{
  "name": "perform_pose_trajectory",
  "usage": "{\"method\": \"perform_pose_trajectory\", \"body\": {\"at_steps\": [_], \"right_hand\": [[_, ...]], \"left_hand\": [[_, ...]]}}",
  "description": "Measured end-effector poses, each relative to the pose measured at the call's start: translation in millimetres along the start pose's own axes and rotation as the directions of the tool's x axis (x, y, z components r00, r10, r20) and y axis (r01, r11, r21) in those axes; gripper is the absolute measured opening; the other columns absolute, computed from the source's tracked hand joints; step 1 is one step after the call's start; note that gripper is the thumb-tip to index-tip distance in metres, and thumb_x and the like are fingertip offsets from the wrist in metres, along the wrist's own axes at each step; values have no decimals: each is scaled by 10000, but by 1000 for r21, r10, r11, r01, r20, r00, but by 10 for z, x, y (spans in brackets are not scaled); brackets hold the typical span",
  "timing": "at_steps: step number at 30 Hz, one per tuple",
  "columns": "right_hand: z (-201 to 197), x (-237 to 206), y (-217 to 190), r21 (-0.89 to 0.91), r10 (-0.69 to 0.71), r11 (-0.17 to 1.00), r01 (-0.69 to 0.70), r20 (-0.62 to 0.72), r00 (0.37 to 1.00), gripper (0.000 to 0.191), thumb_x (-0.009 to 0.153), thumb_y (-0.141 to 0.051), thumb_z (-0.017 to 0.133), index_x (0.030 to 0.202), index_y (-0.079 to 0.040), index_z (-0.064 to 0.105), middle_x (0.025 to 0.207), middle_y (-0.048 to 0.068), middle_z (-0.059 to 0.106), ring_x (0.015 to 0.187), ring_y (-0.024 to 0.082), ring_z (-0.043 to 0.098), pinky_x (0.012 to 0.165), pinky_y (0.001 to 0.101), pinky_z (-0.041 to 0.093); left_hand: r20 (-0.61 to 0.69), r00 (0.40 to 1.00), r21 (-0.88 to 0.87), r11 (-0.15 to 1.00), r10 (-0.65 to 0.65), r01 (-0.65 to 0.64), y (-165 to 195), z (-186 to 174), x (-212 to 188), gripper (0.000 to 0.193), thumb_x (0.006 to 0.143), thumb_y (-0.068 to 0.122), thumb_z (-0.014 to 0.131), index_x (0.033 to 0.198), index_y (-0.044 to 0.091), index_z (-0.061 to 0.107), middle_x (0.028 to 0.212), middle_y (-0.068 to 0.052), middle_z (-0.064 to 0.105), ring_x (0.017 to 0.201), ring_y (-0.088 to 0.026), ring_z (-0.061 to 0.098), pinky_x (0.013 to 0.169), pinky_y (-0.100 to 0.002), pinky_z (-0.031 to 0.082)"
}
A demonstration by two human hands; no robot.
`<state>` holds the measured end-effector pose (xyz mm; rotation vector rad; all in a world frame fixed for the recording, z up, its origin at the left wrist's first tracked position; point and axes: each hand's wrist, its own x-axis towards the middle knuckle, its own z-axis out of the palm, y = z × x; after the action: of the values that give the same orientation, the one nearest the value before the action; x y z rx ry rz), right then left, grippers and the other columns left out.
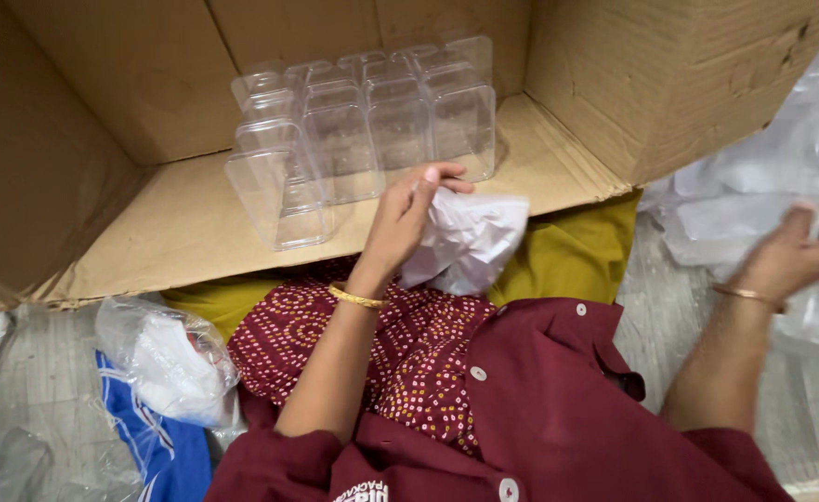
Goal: The person sits on the floor with a large cardboard box and packs clear plastic containers. They place each container into a plastic bag, wrap and tuck the bag around it, and arrange the bagged containers inside the box, working through them one at a time.
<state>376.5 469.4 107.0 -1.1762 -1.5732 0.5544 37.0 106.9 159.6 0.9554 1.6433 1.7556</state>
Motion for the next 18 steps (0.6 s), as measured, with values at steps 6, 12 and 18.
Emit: {"method": "perform_pose_trajectory", "body": {"at_steps": [6, 12, 18], "right_hand": [[841, -1153, -1689, 493, -369, 772, -402, 861, 349, 829, 948, -227, 769, 1625, -68, 318, 1611, 86, 440, 1488, 192, 433, 1178, 327, 412], [1163, -1662, -2419, 306, -210, 850, -429, 943, 257, 325, 925, -22, 751, 1230, 34, 655, 1146, 88, 751, 1040, 116, 709, 938, 256, 578], [1177, -1659, -2235, 244, -129, 877, -413, 949, 286, 186, 923, -18, 739, 1100, 31, 712, 990, 56, 743, 891, 75, 670, 808, 228, 562]], "left_hand": [[178, 984, -179, 984, 17, 15, 104, 80, -75, 497, 1143, 387, 378, 1300, -8, 636, 1164, -103, 759, 1138, -164, 665, 1050, -326, 503], [96, 995, -229, 973, 8, 14, 177, 7, -221, 489, 1145, 379, 383, 1273, -13, 645, 1187, -100, 735, 1144, -174, 676, 1056, -321, 508], [-17, 1000, -144, 989, 26, -29, 117, -14, -239, 449, 1138, 343, 420, 1210, -15, 681, 1164, -86, 731, 1115, -165, 668, 1015, -303, 518]]}}
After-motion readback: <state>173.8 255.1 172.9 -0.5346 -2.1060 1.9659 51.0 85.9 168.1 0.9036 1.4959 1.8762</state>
